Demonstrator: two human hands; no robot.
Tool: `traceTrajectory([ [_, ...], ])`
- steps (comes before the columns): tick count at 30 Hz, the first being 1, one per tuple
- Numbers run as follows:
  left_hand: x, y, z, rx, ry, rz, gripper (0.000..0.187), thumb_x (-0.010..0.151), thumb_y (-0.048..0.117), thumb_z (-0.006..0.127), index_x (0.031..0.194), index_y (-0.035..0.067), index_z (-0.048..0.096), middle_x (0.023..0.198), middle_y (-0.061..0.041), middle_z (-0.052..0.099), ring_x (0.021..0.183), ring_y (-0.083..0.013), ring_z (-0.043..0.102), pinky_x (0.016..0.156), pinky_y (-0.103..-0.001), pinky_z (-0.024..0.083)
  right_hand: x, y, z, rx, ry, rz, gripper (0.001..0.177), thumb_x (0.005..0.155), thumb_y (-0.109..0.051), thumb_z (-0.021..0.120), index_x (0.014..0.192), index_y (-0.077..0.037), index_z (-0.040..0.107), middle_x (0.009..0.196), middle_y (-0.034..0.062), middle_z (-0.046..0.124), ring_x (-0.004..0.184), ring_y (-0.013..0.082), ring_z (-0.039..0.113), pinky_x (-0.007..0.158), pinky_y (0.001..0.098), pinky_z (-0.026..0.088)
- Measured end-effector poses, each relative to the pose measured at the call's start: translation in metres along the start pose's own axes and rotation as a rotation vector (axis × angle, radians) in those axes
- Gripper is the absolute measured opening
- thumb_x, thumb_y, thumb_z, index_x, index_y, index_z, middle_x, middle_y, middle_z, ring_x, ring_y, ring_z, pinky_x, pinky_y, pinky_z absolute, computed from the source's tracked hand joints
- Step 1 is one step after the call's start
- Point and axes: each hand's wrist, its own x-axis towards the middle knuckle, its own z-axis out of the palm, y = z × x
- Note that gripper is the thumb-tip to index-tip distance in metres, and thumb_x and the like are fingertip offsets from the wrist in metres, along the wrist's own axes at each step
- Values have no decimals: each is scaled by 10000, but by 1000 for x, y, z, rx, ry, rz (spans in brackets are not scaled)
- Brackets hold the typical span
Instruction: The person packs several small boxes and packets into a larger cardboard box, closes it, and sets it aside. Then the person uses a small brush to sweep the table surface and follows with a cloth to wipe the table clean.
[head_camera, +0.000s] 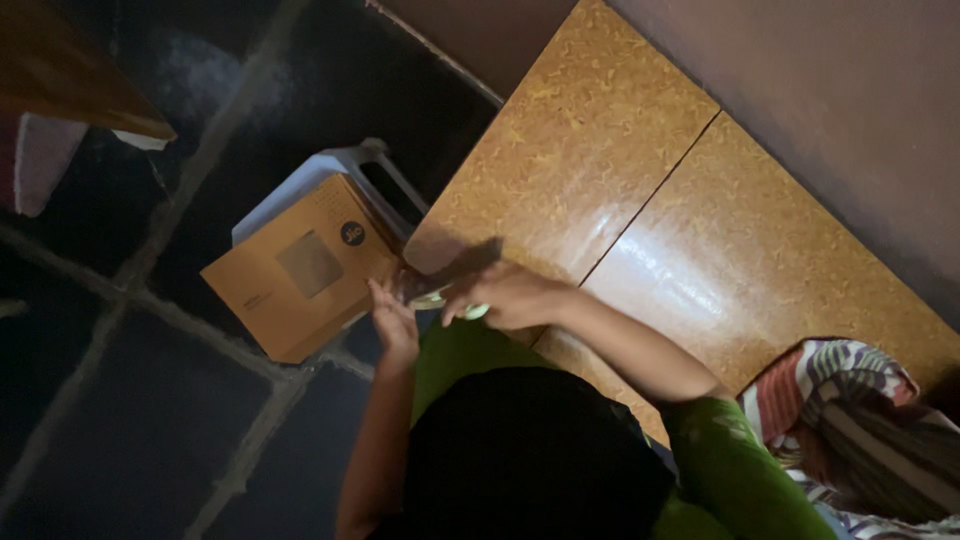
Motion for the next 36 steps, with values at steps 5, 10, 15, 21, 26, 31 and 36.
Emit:
traceTrajectory([
  [5, 4, 17, 22, 146, -51, 176, 753, 1059, 591, 242, 1512, 40, 483, 1618, -120, 438, 1529, -264, 332, 1233, -476, 295, -47, 65, -95, 86, 741, -334, 419, 842, 62, 625, 1189, -145, 735, 1276, 117, 735, 1191, 249, 701, 983, 415, 579],
  [10, -4, 28, 49, 383, -86, 347, 681, 1100, 488, 271, 1531, -8, 449, 1632, -140, 410, 1547, -270, 310, 1265, -416, 184, -31, 128, -73, -403, 660, 474, 482, 734, -31, 724, 1198, -156, 750, 966, 179, 744, 876, 337, 704, 744, 467, 529],
  [15, 6, 31, 65, 449, -110, 467, 625, 1125, 419, 317, 1501, -53, 479, 1593, -184, 471, 1514, -294, 398, 1260, -407, 250, -12, 39, 32, -106, 134, 333, 188, 979, -207, 619, 1069, -204, 784, 1112, 165, 729, 1009, 324, 698, 864, 439, 550],
  [21, 4, 47, 83, 600, -176, 510, 588, 1137, 388, 317, 1498, -44, 488, 1573, -185, 487, 1485, -302, 427, 1235, -400, 290, -68, 34, -39, 462, 158, -173, 544, 823, 34, 560, 1274, -224, 723, 1248, 39, 760, 1071, 205, 751, 825, 344, 631],
  [26, 16, 46, 98, 795, -175, 585, 519, 1132, 373, 367, 1452, 17, 568, 1519, -172, 579, 1423, -316, 528, 1201, -404, 367, -133, 117, -97, -61, 966, 115, 373, 920, 19, 612, 1252, -119, 709, 1401, 90, 688, 1215, 276, 671, 968, 402, 552],
  [31, 28, 44, 110, 1149, -236, 800, 502, 1144, 338, 331, 1496, 34, 521, 1563, -193, 503, 1454, -391, 445, 1201, -453, 309, -102, 135, -37, -130, 604, 304, 426, 701, -7, 661, 1083, -158, 778, 1244, 91, 725, 1140, 297, 678, 935, 431, 524],
  [36, 39, 57, 147, 1109, -336, 730, 537, 1140, 367, 319, 1521, 25, 481, 1592, -192, 456, 1472, -385, 430, 1188, -441, 350, -85, 34, 5, 109, 205, 24, 430, 786, -75, 650, 1205, -141, 723, 1200, 124, 711, 1064, 306, 685, 879, 432, 530],
])
